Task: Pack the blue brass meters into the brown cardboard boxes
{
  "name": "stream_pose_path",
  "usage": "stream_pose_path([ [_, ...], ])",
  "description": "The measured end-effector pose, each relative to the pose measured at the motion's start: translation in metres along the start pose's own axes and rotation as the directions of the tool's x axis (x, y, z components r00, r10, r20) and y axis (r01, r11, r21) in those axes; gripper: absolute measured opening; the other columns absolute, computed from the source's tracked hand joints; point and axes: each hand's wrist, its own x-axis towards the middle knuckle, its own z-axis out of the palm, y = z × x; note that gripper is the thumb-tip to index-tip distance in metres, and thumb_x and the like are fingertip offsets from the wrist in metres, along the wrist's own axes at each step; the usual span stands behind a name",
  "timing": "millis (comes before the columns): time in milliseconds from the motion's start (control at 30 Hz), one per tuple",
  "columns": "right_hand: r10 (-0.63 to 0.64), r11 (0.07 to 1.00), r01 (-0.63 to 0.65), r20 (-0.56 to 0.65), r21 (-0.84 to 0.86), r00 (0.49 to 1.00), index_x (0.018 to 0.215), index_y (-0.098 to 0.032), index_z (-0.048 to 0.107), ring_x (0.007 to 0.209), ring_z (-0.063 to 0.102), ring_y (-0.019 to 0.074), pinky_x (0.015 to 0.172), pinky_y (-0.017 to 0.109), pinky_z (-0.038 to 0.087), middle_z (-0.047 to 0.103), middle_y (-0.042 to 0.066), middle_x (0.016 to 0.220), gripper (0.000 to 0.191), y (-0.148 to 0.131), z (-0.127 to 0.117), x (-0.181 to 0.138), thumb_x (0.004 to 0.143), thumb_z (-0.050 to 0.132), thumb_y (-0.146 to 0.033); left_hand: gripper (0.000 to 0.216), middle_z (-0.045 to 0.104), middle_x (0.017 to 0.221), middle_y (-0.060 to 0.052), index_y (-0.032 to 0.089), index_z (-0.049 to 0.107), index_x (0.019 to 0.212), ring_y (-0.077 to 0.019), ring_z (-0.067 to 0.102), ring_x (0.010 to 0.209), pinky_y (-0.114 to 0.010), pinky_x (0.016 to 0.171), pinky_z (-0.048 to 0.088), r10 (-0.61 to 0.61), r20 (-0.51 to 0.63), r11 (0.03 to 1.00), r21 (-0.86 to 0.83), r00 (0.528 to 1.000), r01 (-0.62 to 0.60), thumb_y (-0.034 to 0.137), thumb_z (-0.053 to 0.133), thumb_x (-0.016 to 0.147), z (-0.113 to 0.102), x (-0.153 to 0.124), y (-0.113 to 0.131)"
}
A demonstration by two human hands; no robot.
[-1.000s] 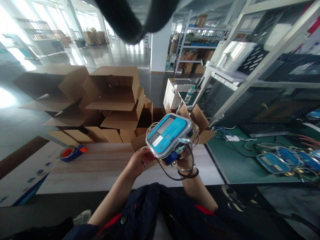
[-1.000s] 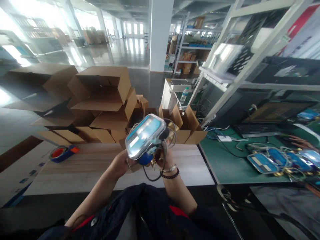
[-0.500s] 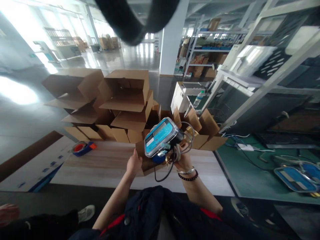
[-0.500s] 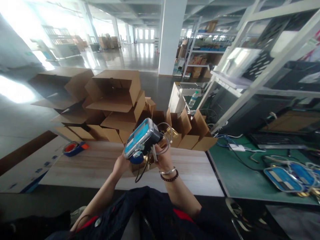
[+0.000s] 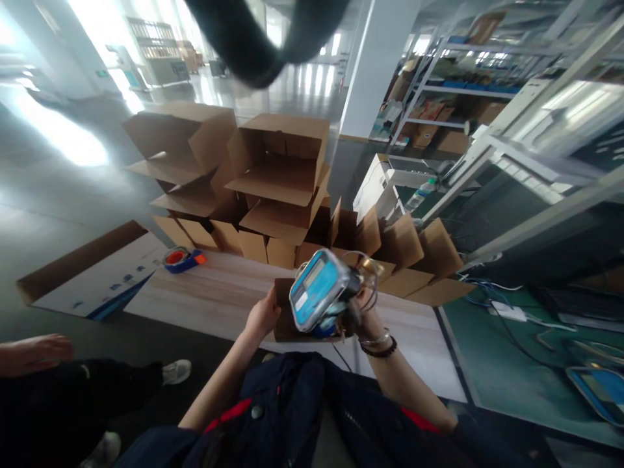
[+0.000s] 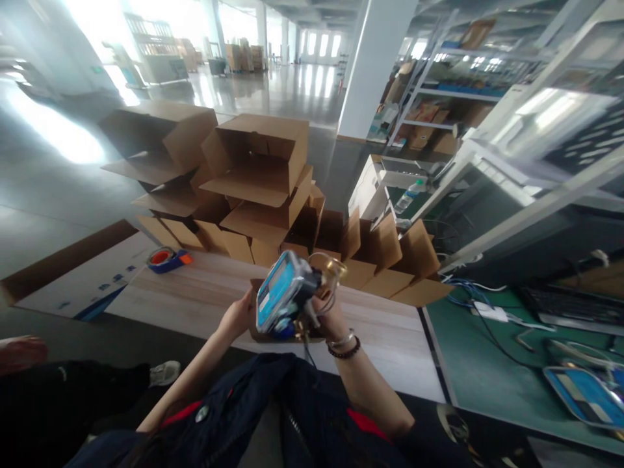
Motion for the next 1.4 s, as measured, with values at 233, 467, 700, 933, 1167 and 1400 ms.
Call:
stream_pose_path([
  [233, -0.040, 0.471, 0.490, 0.538, -0.733, 0.842, 0.117, -0.023, 0.063, 0.113, 0.054, 0.0279, 0.095, 0.044, 0.044, 0.053, 0.013, 0.132, 0.042, 0.031, -0.001, -0.015, 0.075, 0.062, -0.023, 0.056, 0.068, 0.106, -0.011, 0.021, 0.032, 0.141, -0.0232, 0.064, 0.097, -0.028, 0.078, 0.044, 0.069, 0.038, 0.982, -0.179, 0.997, -0.062, 0.020, 0.040, 0.085, -0.001, 0.003, -0.012],
  [467, 0.504, 0.088, 0.467, 0.444, -0.880, 0.741, 0.119, -0.020, 0.060, 0.100, 0.060, 0.0274, 0.079, 0.038, 0.049, 0.054, 0.016, 0.129, 0.041, 0.084, 0.030, -0.003, 0.084, 0.041, -0.009, 0.060, 0.068, 0.106, -0.016, 0.012, 0.025, 0.145, -0.0241, 0.064, 0.096, -0.029, 0.079, 0.043, 0.012, 0.054, 0.997, -0.072, 0.998, -0.008, 0.018, 0.036, 0.086, -0.003, -0.003, -0.003],
  [700, 0.614, 0.218, 0.395, 0.440, -0.893, 0.656, 0.111, -0.020, 0.065, 0.100, 0.063, 0.0229, 0.082, 0.029, 0.048, 0.066, 0.011, 0.112, 0.030, 0.101, 0.045, 0.016, 0.083, 0.053, -0.020, 0.060, 0.068, 0.102, -0.018, 0.009, 0.024, 0.145, -0.0260, 0.064, 0.094, -0.031, 0.077, 0.043, -0.029, 0.055, 0.999, -0.043, 0.998, 0.032, 0.020, 0.036, 0.087, -0.004, -0.001, 0.002],
  [933, 0.442, 0.266, 0.050, 0.168, -0.963, 0.881, 0.118, -0.008, 0.061, 0.116, 0.054, 0.0210, 0.099, 0.027, 0.039, 0.058, 0.015, 0.127, 0.039, 0.086, 0.002, 0.015, 0.086, 0.040, -0.008, 0.045, 0.069, 0.086, -0.008, 0.014, 0.046, 0.131, -0.0198, 0.064, 0.080, -0.027, 0.075, 0.044, -0.036, -0.185, 0.975, -0.224, 0.982, -0.007, 0.025, 0.041, 0.087, 0.008, -0.006, -0.002],
  [1167, 0.468, 0.295, -0.077, 0.073, -0.952, 0.881, 0.091, -0.009, 0.071, 0.091, 0.066, 0.0220, 0.080, 0.026, 0.049, 0.071, 0.016, 0.092, 0.026, 0.097, 0.000, 0.027, 0.084, 0.046, -0.012, 0.029, 0.066, 0.098, -0.009, 0.017, 0.062, 0.104, -0.0177, 0.060, 0.088, -0.027, 0.085, 0.044, 0.138, -0.374, 0.953, -0.202, 0.917, -0.225, 0.027, 0.040, 0.089, 0.003, 0.015, -0.001],
  [1400, 0.089, 0.842, -0.227, -0.289, -0.489, 0.953, 0.115, -0.015, 0.056, 0.101, 0.060, 0.0237, 0.089, 0.044, 0.049, 0.061, 0.015, 0.118, 0.045, 0.097, -0.095, -0.001, 0.077, 0.058, -0.040, 0.036, 0.063, 0.110, -0.009, 0.018, 0.061, 0.110, -0.0197, 0.056, 0.104, -0.038, 0.096, 0.043, 0.278, -0.348, 0.874, -0.296, 0.895, -0.387, 0.008, 0.042, 0.081, 0.067, 0.031, 0.010],
])
